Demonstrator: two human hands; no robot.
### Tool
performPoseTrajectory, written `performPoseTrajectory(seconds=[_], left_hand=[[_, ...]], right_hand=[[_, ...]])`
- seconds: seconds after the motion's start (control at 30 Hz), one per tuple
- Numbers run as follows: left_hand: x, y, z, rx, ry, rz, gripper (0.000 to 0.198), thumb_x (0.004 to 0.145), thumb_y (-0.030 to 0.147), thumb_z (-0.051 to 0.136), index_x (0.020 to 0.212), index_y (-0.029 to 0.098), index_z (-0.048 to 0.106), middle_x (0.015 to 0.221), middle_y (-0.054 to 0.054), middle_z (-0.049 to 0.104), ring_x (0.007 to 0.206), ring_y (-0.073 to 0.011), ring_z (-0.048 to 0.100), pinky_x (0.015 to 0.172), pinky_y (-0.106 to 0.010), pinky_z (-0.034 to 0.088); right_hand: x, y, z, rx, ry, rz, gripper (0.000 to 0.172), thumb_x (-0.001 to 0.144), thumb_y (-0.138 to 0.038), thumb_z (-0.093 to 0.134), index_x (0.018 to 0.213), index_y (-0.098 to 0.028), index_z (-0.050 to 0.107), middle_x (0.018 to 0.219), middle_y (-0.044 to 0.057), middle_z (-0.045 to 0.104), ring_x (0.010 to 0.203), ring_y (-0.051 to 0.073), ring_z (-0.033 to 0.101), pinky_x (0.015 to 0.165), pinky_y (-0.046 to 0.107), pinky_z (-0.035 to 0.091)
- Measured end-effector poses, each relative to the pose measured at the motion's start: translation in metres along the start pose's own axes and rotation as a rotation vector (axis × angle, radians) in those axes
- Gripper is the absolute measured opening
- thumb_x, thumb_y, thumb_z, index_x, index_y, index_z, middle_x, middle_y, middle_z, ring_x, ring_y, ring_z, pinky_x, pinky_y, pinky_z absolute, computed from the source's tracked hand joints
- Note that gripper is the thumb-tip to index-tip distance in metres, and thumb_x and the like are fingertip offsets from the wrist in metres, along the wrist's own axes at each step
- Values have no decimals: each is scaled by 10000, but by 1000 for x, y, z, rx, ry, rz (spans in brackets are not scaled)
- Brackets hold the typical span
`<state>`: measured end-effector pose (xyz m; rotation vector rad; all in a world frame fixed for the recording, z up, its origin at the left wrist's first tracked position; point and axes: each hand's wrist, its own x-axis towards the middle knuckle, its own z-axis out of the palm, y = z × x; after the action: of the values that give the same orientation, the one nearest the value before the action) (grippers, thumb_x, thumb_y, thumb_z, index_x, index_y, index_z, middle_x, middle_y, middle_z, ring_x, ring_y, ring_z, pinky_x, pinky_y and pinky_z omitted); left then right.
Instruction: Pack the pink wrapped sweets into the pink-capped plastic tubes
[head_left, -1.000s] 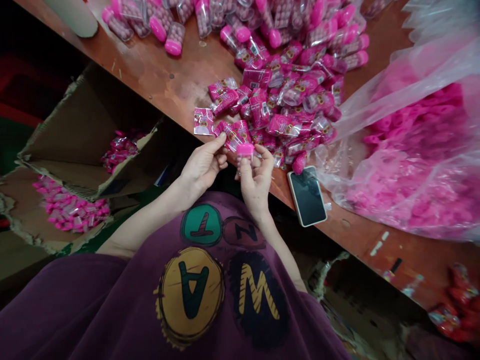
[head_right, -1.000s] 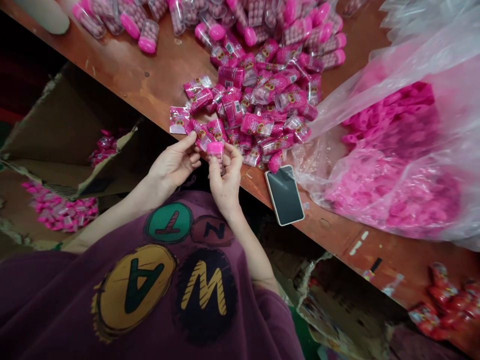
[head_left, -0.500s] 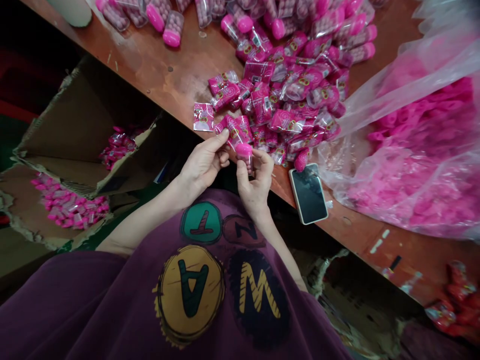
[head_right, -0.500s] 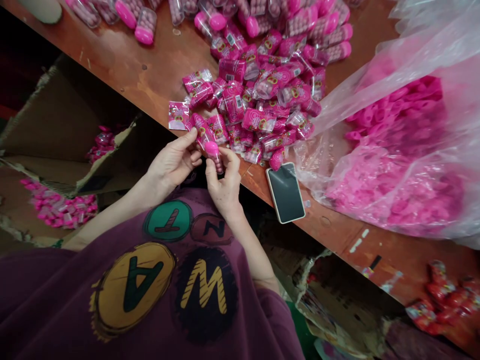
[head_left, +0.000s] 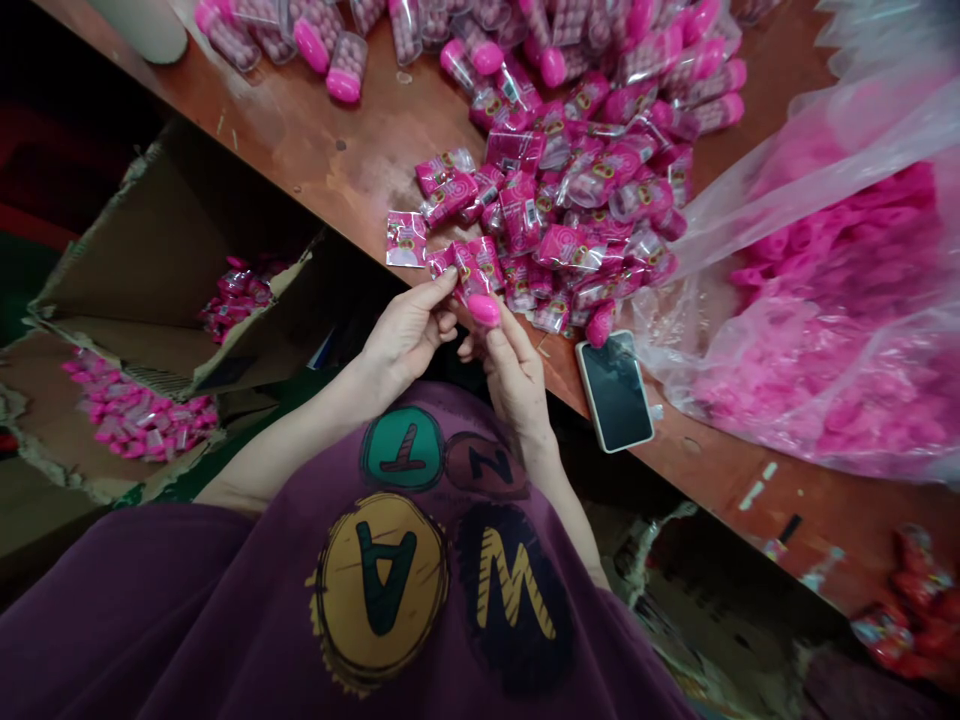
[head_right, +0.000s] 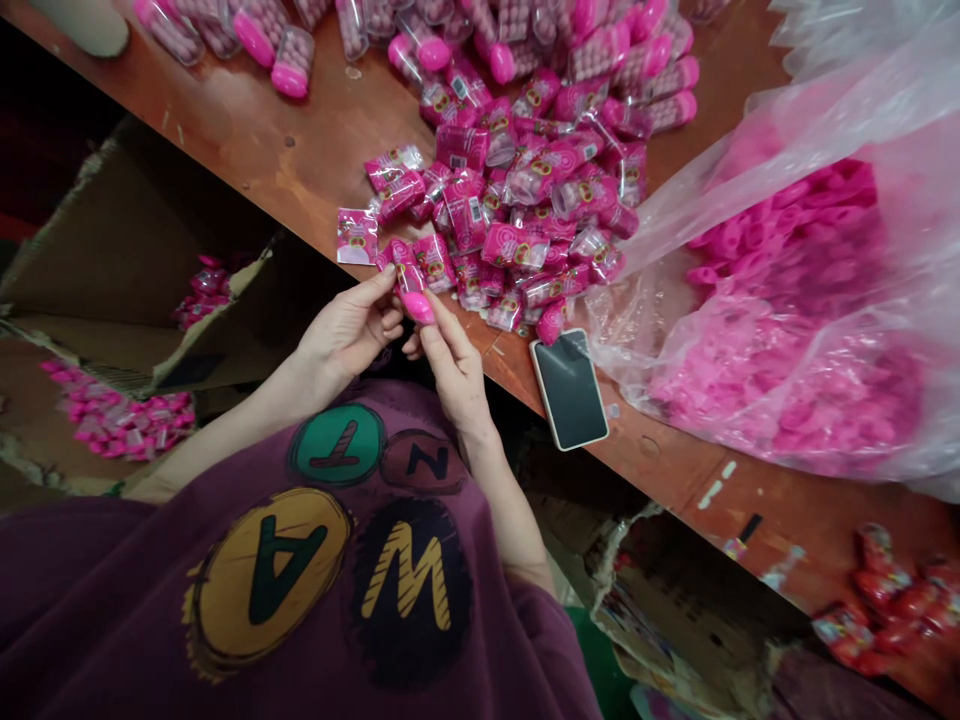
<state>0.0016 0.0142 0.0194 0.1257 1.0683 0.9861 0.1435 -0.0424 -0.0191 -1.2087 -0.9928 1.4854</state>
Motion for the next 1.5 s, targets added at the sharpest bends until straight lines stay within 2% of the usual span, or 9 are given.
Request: performPoseTrajectory(seconds=[0.13,0.37,0.53,1.03,1.13,1.2,1.33,1.4,1.5], left_hand=[[1,2,0,-42,30,30,322,827,397,845,762,179,617,600,47,591,426,-32,477,441,-193,388],[3,0,3,-63,24,8,308,848,363,830,767,172,603,603,47,585,435,-26,467,428,-180,362],[0,-3,5,-40,29,-25,338,868,382,808,739,168,582,606,46,584,436,-23,469,448,-184,381],[-3,-12,2,88,-125,66,330,773,366,890,724,139,656,649,20,608,546,-48,515,519,-195,387],[-3,-13,0,121,-160,70,360,763,390,895,693,130,657,652,8,611,551,-50,506,504,-201,365],[-3,-13,-1,142,-181,72,387,773,427,883,676,131,653,636,2,605,540,-53,500,494,-207,356],[-3,-12,-1,189,-227,55,425,795,492,850,672,137,653,611,-7,603,517,-65,498,479,-221,347],[-2,-11,-1,206,-226,48,425,795,493,851,676,136,653,608,-11,605,529,-72,515,484,-222,353],[0,-12,-1,208,-208,51,408,779,462,872,687,131,651,633,-15,620,564,-79,544,508,-219,376]], right_hand=[[0,0,-5,-81,95,-95,468,945,-504,646,1393,-369,620,1191,22,704,844,156,646,847,373,595],[5,2,-2,-448,289,-377,395,912,-420,700,1297,-344,654,1197,56,579,1155,229,569,1123,520,482],[9,3,2,-590,376,-450,408,921,-383,675,1319,-310,622,1172,78,519,1128,239,559,1073,523,517],[5,14,5,-708,220,-621,419,981,-340,588,1385,-256,522,1204,93,582,1158,238,594,1030,476,525],[3,14,8,-544,178,-537,381,1017,-397,530,1375,-272,491,1217,90,588,1113,218,625,971,435,557],[0,12,11,-361,154,-364,384,1035,-468,486,1374,-294,443,1129,65,612,928,179,654,832,378,584],[-2,5,13,-49,22,-39,469,1008,-607,476,1374,-334,369,835,-30,561,509,102,458,512,284,481],[-1,3,12,-18,34,-18,498,982,-620,531,1354,-328,374,839,-31,565,528,104,492,536,288,510],[1,1,13,-94,97,-105,536,944,-579,641,1337,-311,392,1027,27,628,815,147,668,790,334,604]])
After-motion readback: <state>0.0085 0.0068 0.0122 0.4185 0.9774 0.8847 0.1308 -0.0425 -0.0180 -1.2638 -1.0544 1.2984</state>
